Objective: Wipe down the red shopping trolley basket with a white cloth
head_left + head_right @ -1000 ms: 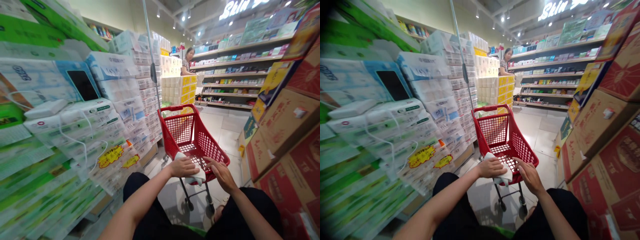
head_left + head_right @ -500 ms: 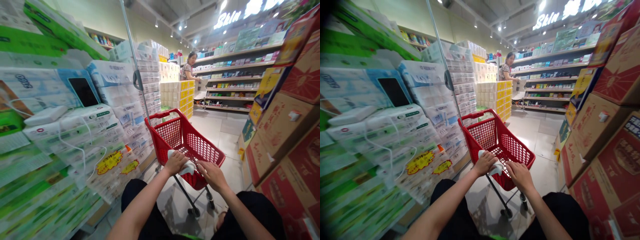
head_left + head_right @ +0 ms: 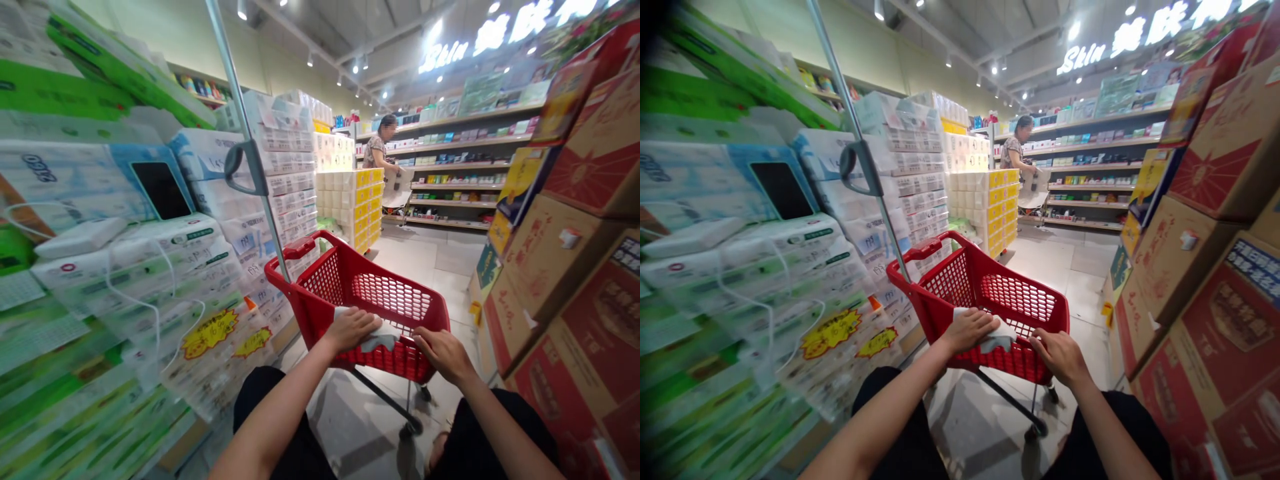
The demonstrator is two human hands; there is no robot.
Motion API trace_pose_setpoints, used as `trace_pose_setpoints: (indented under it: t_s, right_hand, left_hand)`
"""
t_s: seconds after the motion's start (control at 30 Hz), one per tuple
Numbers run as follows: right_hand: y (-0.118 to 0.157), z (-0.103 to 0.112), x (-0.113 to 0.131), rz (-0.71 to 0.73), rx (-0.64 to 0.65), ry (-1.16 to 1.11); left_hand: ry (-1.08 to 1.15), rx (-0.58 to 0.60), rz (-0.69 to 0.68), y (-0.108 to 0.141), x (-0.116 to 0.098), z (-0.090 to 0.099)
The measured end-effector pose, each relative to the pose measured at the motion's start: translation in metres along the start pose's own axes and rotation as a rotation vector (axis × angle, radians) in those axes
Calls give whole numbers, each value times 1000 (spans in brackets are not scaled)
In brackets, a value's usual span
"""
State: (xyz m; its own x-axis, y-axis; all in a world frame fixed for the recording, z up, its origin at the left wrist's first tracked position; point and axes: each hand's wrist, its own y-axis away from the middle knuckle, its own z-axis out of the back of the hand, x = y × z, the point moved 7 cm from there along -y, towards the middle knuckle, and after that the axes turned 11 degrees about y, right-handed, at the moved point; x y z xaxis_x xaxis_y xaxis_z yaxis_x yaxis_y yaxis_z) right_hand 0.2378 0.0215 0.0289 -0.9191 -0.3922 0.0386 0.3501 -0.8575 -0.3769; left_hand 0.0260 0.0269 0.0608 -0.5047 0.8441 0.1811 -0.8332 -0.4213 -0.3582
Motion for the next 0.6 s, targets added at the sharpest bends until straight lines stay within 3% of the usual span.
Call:
trace_pose_setpoints:
  t_s: [0.23,0.37,0.47,0.6]
  right_hand:
    - [-1,-2,-2,-19,46,6]
    - [-4,-4,2,-40,37,-47]
    - [-8,-4,7,-83,27,-132]
    - [-10,-1,21,-89,-64,-229]
  left_hand:
    - [-87,-45,208,56,68,37]
    - [-70,-137,380,65,92,51]
    - [-28,-220,501,49,81,42]
    - [86,-242,461,7,20,7]
